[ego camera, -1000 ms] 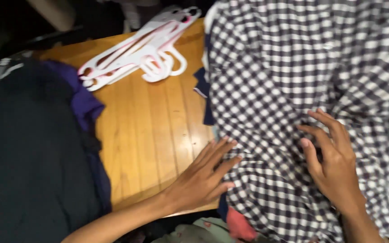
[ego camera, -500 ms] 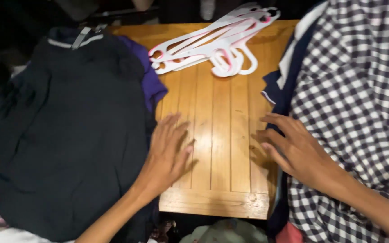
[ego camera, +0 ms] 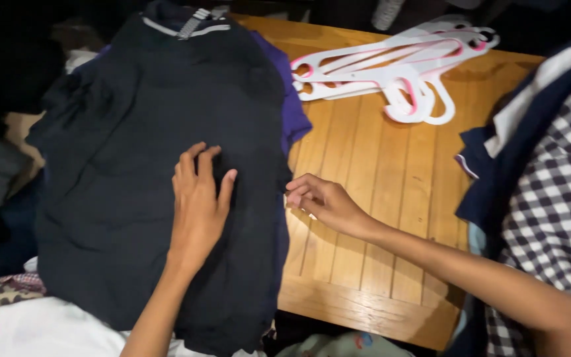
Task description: The person buttons a black and white checkered shirt laid on a wooden table, then folds it. They then pick up a black t-shirt, place a white hanger inside it, and begin folding the shirt around the hanger.
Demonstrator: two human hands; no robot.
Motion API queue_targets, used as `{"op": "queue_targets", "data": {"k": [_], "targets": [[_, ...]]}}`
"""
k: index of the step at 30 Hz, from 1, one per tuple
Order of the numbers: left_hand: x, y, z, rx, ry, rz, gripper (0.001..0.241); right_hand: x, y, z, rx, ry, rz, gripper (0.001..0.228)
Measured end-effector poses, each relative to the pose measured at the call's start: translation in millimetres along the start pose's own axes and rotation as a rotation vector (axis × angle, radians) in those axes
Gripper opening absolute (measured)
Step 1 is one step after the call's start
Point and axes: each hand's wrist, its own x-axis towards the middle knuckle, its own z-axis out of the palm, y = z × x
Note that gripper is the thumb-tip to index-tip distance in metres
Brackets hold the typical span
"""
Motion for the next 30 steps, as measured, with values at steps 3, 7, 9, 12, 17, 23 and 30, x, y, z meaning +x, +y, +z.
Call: {"op": "queue_targets", "data": {"k": [3,7,9,12,17,23,30], "targets": [[-2,-13,10,0.074,0.013,-0.006,0.03,19,26,21,0.211,0.014,0.149,0.04],[-3,-11,15,0.133,0.044,0.048,0.029,28,39,39,0.342,0.103,0.223,0.039],[-3,-8,13,0.113,0.028,0.06,0.027,24,38,49,0.387,0.158,0.243,0.039],[-4,-11,12,0.089,0.006,0.08,0.028,15,-22,69,0.356,0.111,0.321,0.024],[-9,5,-12,-0.042,-0.032,0.083,0.027,16,-33,61,0.396,0.19,0.335,0.031],[-17,22,-32,-0.096,-0.054,0.099,0.027,-20,-126,35,0.55,0.388,0.329,0.031],[-25,32,-31,-0.114,-0.105,0.157,0.031,-47,-131,5,0.635,0.544,0.268,0.028]]}}
